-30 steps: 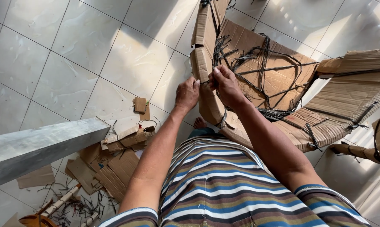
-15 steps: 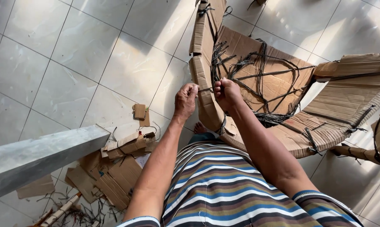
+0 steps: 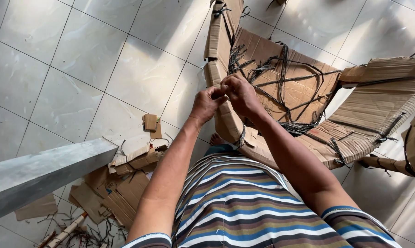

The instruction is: A person is wrapping a wooden chair frame with protective cardboard strips and securing them with black plastic ties.

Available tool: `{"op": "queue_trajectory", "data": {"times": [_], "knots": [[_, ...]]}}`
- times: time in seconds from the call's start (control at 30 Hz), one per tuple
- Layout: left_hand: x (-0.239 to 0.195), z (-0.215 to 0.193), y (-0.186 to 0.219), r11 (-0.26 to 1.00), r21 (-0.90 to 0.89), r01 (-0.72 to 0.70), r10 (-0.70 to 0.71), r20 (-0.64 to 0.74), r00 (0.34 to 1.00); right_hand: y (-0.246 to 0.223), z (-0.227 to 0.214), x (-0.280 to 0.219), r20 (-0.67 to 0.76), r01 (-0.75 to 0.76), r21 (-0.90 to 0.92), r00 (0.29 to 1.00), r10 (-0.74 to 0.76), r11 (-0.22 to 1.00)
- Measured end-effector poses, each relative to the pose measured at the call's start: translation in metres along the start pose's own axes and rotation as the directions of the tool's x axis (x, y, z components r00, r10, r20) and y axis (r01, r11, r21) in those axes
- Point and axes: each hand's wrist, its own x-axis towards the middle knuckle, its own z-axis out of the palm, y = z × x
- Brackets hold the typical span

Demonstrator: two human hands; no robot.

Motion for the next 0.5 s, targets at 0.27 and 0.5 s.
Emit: {"op": "queue_trajectory", "data": {"times": [0.27,0.5], "knots": [[0.021,0.0,-0.037,0.998,0.067,-0.004,0.004,0.009,1.0,0.009,-0.007,-0.002,0.169,-0.138,0.176,0.98,0.108,0.975],[0.027,0.0,-0.052,0.998,-0.036,0.044,-0.045,-0.018,0.999,0.04,0.016,-0.009,0.022,-0.235,0.023,0.972,0.235,0.972]]}}
